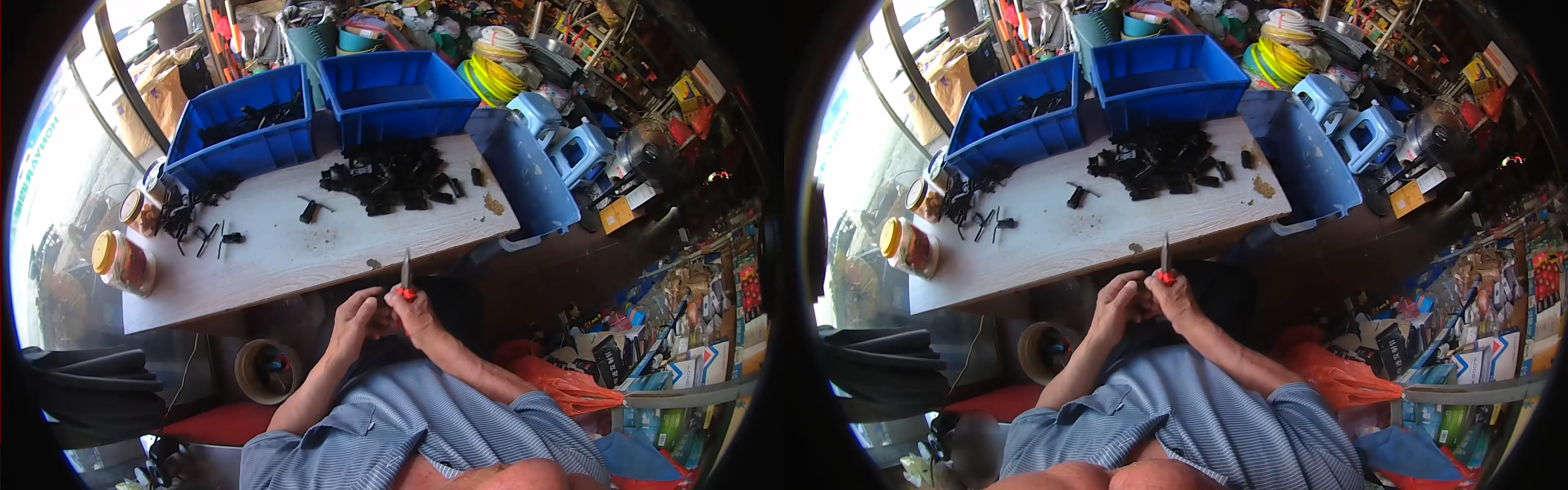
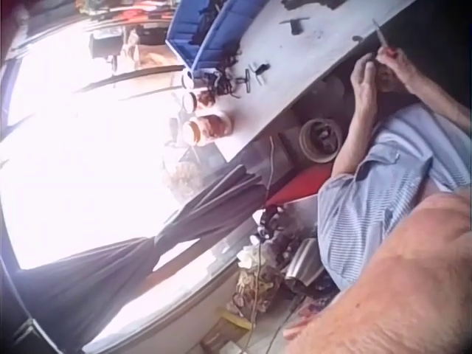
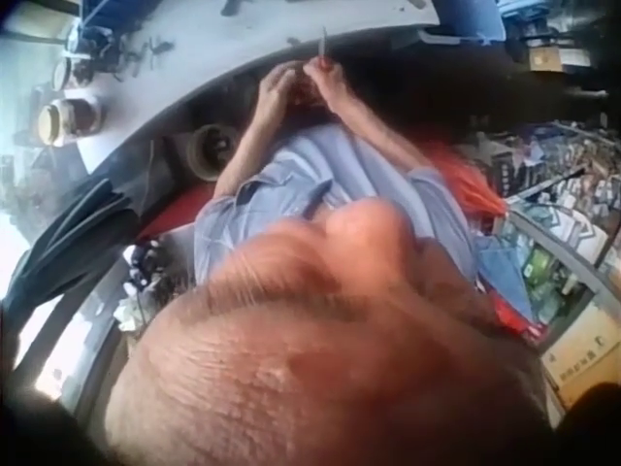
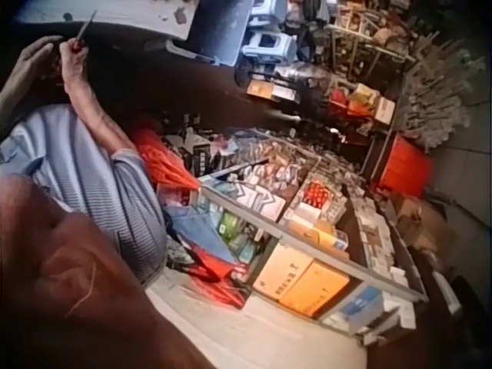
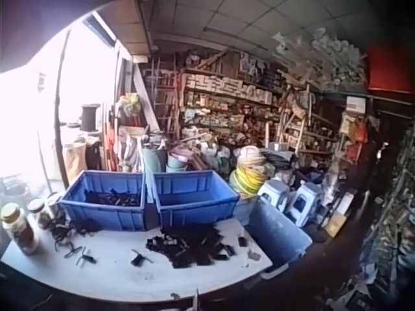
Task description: Assembling small plastic components using a hand tool at a workstation.
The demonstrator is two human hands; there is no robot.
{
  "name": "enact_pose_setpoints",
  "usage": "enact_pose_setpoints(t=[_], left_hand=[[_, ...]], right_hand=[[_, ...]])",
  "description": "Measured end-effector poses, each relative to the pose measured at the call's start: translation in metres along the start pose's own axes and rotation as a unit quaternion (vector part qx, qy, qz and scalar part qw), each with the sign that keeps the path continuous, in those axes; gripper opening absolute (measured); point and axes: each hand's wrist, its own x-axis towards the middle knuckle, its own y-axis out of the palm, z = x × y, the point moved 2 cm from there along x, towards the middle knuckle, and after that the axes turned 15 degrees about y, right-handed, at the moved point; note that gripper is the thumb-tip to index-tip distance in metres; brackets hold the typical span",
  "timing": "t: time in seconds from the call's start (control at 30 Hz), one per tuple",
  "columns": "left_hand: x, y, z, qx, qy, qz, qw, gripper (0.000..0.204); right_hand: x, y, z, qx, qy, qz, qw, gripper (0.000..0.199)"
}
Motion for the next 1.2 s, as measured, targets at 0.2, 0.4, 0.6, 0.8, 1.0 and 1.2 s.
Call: enact_pose_setpoints(t=[0.2,0.4,0.6,0.8,1.0,1.2], left_hand=[[0.003,-0.013,-0.004,0.077,0.151,0.171,0.971,0.044],[0.004,-0.011,-0.010,0.249,0.318,0.170,0.899,0.052],[0.000,0.003,-0.013,0.390,0.453,0.106,0.794,0.042],[-0.003,0.008,0.001,0.364,0.352,0.006,0.862,0.028],[0.013,-0.005,0.016,0.044,0.218,-0.104,0.969,0.020],[0.027,-0.004,0.003,-0.012,0.223,-0.121,0.967,0.019]], right_hand=[[-0.006,-0.002,0.022,0.073,0.038,0.033,0.996,0.021],[0.006,-0.004,0.015,0.067,0.011,0.054,0.996,0.012],[0.001,0.000,0.012,0.045,0.018,0.047,0.998,0.012],[-0.001,0.000,0.013,0.063,0.061,0.049,0.995,0.015],[-0.005,-0.002,0.015,0.036,0.077,0.077,0.993,0.011],[-0.012,0.005,0.002,-0.033,0.118,0.045,0.991,0.015]])
